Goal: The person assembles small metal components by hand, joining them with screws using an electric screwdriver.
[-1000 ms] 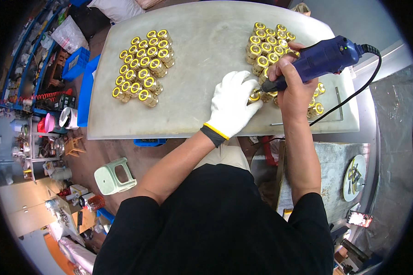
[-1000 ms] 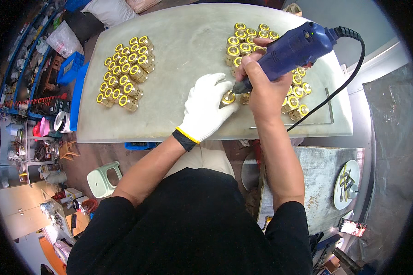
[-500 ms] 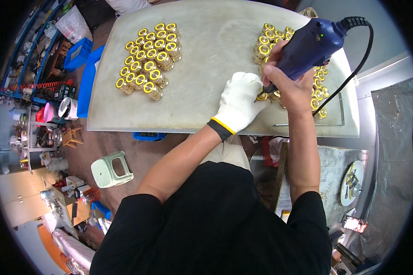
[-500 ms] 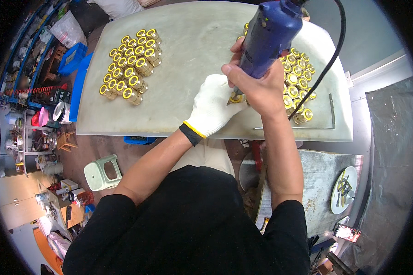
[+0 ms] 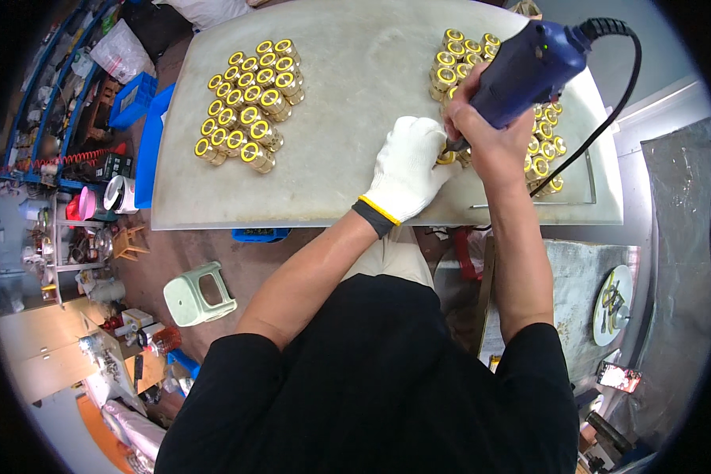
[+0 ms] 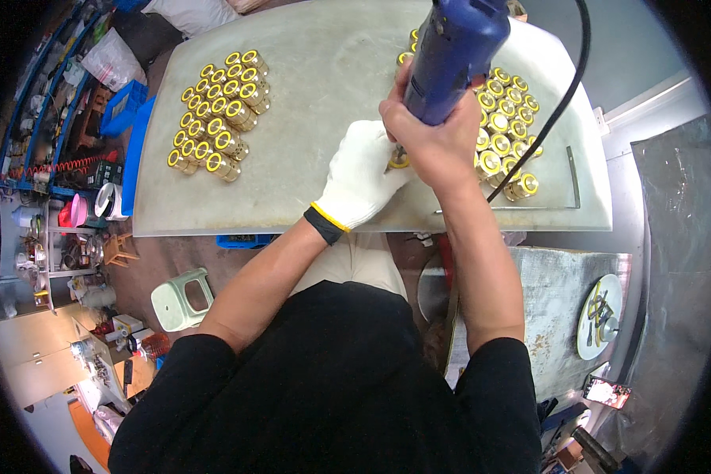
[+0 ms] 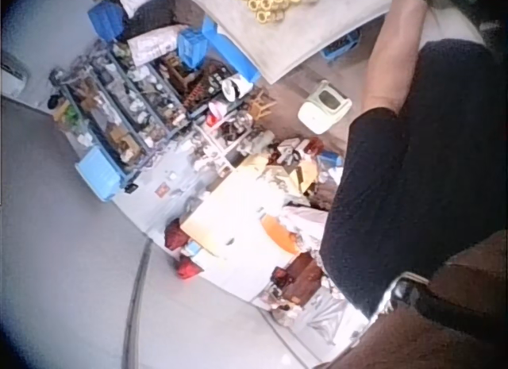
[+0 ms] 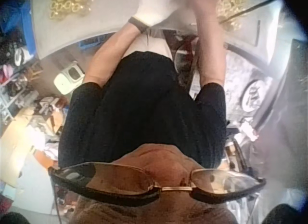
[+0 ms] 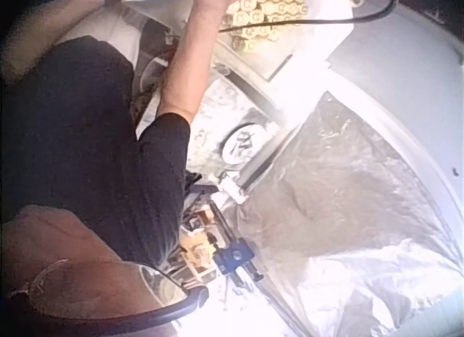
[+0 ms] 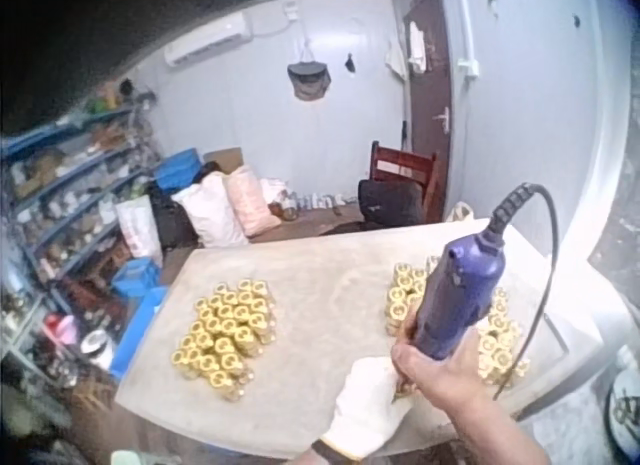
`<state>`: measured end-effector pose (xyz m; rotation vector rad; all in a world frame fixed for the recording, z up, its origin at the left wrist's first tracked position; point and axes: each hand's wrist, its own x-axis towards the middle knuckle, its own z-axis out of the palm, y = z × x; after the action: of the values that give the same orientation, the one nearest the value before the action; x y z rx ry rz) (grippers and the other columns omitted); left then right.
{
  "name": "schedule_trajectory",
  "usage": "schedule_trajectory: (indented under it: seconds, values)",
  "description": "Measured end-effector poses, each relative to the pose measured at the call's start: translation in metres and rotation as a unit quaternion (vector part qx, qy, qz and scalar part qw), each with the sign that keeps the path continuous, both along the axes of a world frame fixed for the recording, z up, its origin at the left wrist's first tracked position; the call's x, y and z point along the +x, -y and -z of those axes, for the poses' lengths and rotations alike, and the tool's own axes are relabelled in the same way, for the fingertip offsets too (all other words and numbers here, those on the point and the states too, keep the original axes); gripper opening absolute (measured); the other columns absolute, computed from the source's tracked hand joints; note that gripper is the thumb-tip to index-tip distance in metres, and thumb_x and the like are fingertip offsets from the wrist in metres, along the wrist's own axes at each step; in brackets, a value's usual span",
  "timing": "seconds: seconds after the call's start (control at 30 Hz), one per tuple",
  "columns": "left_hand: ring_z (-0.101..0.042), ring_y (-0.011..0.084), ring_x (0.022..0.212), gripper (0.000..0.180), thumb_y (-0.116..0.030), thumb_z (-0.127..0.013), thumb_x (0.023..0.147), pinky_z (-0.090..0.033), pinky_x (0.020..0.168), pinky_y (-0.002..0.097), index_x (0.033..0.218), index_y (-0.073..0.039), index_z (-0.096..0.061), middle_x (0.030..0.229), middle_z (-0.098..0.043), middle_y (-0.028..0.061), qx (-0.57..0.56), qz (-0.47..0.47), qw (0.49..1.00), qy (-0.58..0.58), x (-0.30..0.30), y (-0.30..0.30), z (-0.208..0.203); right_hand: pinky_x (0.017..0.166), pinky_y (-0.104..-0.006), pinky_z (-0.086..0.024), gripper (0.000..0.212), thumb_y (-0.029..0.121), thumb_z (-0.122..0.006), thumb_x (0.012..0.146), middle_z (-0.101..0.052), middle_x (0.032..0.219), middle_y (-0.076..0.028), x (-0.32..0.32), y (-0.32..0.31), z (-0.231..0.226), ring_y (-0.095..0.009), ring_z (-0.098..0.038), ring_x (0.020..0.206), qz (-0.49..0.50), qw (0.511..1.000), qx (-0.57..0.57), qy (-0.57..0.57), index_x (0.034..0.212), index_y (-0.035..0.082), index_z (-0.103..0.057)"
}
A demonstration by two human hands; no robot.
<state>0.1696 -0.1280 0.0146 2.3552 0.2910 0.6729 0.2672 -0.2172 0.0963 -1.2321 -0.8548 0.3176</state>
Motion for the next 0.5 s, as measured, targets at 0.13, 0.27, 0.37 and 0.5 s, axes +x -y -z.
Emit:
schedule_trajectory:
  seconds: [0.13,0.27,0.37,0.5]
  values:
    - [-0.070,0.0435,0.093,0.031,-0.018,-0.084,0.081,-0.056,0.081,0.0483,0.101,0.000,-0.070,0.096,-0.072,0.0223,0.034,-0.007,0.997,0.063,-0.002,0.001,-0.003,0.061,-0.0256,-0.050,0.039,-0.004,-0.073,0.083,-0.064,0.076,0.000,0.004,-0.001,0.000,-0.009,-0.061,0.063,-0.016,0.999,0.028,-0.042,0.121,-0.002,-0.065]
    - [-0.057,0.0412,0.125,0.048,-0.017,-0.083,0.081,-0.051,0.104,0.0499,0.125,-0.007,-0.067,0.132,-0.064,0.0173,0.040,0.030,0.999,-0.001,-0.009,-0.002,-0.003,0.060,-0.0254,-0.048,0.056,-0.001,-0.073,0.083,-0.064,0.074,0.000,0.009,0.008,-0.007,-0.009,-0.060,0.062,-0.077,0.996,0.047,-0.020,0.137,-0.008,-0.058]
    - [-0.050,0.0428,0.140,0.062,-0.014,-0.080,0.083,-0.048,0.111,0.0523,0.141,-0.008,-0.061,0.148,-0.056,0.0199,0.095,0.032,0.995,0.022,-0.021,-0.002,-0.004,0.061,-0.0258,-0.048,0.063,0.003,-0.073,0.085,-0.064,0.074,-0.002,0.011,0.020,-0.021,-0.010,-0.060,0.062,-0.084,0.993,0.086,-0.007,0.143,-0.011,-0.053]
    - [-0.050,0.0406,0.146,0.077,-0.008,-0.076,0.084,-0.045,0.120,0.0459,0.156,-0.006,-0.049,0.153,-0.056,0.0211,0.099,0.021,0.995,-0.012,-0.035,-0.016,-0.010,0.060,-0.0280,-0.049,0.066,0.006,-0.072,0.088,-0.061,0.071,-0.005,0.008,0.036,-0.043,-0.015,-0.060,0.060,-0.083,0.983,0.167,0.000,0.146,-0.013,-0.047]
